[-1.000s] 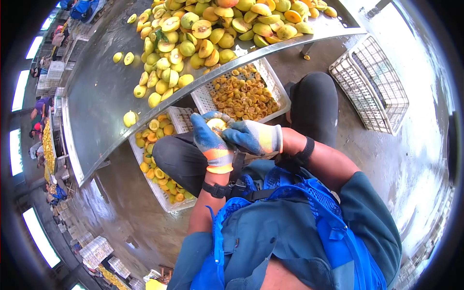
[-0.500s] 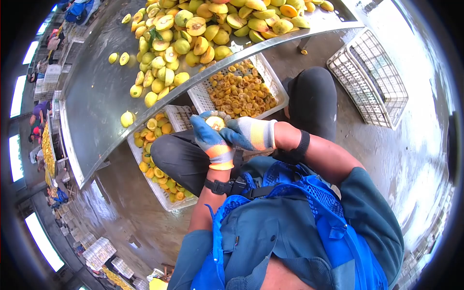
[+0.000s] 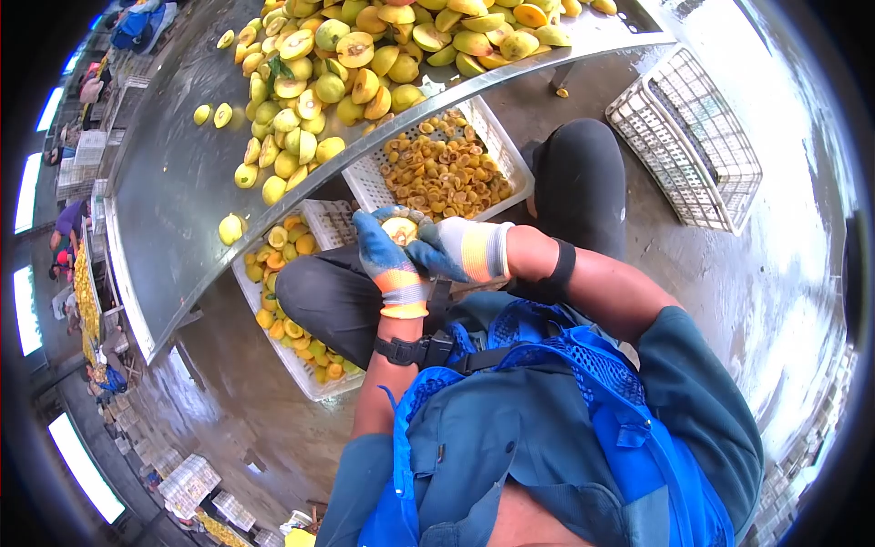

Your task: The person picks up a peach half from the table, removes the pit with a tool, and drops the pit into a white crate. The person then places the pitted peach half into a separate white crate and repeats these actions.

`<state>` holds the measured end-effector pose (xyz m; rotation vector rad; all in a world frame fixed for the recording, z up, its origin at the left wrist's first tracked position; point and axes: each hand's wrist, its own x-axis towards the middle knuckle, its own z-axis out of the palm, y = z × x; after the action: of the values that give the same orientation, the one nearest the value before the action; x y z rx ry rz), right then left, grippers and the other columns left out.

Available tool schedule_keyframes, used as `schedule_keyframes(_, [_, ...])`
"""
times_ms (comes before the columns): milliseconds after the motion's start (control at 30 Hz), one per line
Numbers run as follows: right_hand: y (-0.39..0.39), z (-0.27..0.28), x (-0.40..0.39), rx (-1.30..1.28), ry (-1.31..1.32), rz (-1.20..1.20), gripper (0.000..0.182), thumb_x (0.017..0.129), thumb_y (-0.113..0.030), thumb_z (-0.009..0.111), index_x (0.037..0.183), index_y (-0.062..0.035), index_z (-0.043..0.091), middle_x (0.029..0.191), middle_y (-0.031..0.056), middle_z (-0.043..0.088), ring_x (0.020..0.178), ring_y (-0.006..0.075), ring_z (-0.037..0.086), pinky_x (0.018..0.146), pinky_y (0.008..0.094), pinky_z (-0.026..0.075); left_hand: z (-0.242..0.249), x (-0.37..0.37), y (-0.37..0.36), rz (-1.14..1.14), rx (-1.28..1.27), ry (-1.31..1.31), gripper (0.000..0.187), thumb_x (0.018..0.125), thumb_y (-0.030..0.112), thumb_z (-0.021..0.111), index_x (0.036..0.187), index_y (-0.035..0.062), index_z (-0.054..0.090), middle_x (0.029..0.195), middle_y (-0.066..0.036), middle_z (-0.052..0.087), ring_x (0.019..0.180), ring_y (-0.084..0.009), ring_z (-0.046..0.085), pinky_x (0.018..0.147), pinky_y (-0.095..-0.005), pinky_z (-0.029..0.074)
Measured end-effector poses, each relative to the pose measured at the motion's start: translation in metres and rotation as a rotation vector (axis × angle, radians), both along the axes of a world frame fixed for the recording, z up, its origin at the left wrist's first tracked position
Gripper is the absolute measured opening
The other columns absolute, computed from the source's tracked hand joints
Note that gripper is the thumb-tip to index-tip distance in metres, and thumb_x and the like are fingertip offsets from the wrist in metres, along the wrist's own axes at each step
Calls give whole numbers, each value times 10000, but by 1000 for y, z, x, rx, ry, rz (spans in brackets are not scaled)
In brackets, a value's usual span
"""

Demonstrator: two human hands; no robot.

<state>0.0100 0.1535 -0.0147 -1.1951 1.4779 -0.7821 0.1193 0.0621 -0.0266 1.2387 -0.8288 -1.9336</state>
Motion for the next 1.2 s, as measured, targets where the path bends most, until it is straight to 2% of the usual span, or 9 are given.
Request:
schedule_keyframes(167, [6, -40, 0, -224, -74, 35, 424, 1113, -364, 447, 1045, -16, 679, 795, 107, 656, 712, 222, 604, 715, 384, 513, 11, 9, 0, -140, 59, 28, 470, 1057, 477, 503, 911, 49, 631, 815, -120, 704, 716, -231, 689, 698, -331, 584])
schedule_keyframes(267, [8, -18, -6, -78, -111, 94, 440, 1122, -364, 418, 1018, -16, 667, 774, 94, 623, 714, 213, 589, 695, 375, 510, -4, 18, -7, -228, 93, 86, 535, 1093, 530, 437, 967, 46, 627, 882, -129, 701, 820, -259, 694, 824, -379, 584])
schedule_keyframes(367, [8, 9, -4, 164, -294, -20, 443, 1130, -351, 399, 998, -10, 648, 765, 69, 608, 714, 198, 584, 677, 368, 506, -6, 18, -3, -184, -6, 71, 541, 1081, 547, 454, 965, 47, 625, 870, -131, 692, 776, -268, 690, 791, -391, 591])
schedule_keyframes(500, [6, -27, 12, -11, -367, -93, 462, 1115, -442, 447, 1055, -53, 689, 711, -16, 594, 581, 93, 540, 527, 291, 448, -4, 5, 2, -21, -21, 66, 566, 1071, 559, 438, 926, 43, 619, 808, -146, 675, 704, -281, 676, 704, -395, 590])
schedule_keyframes(600, [8, 4, 3, 313, -583, -118, 525, 1086, -488, 477, 1183, -23, 701, 855, 83, 723, 667, 163, 652, 589, 319, 535, 4, 5, 4, 14, 27, 41, 569, 1066, 534, 423, 870, 35, 615, 737, -149, 661, 641, -275, 659, 652, -366, 580])
schedule_keyframes(767, [14, -3, 4, 472, -1009, -143, 410, 1061, -520, 530, 866, -165, 588, 578, -57, 475, 396, 65, 400, 359, 251, 325, 0, 9, 2, -93, -8, -11, 563, 1065, 511, 427, 836, 35, 621, 742, -153, 675, 640, -275, 669, 659, -362, 581])
schedule_keyframes(867, [19, -19, 6, 469, -1175, -117, 410, 1060, -529, 532, 875, -167, 580, 576, -57, 481, 394, 57, 408, 354, 240, 323, -11, 13, 1, -153, -23, 38, 533, 1058, 492, 465, 826, 39, 625, 752, -156, 691, 648, -275, 678, 664, -365, 580])
schedule_keyframes(1100, [16, -3, 18, 370, -936, -222, 346, 1068, -474, 553, 943, -158, 616, 589, -47, 515, 394, 77, 473, 336, 220, 335, -22, 22, -3, -238, -90, 47, 468, 1022, 446, 542, 805, 40, 627, 789, -157, 696, 706, -276, 693, 722, -385, 587])
schedule_keyframes(1200, [28, -24, 17, 411, -1418, -110, 434, 1066, -510, 549, 863, -131, 608, 585, -26, 495, 397, 82, 436, 353, 223, 311, -26, 27, 0, -279, -47, 98, 454, 1013, 435, 553, 801, 40, 629, 805, -156, 696, 729, -280, 695, 740, -389, 587])
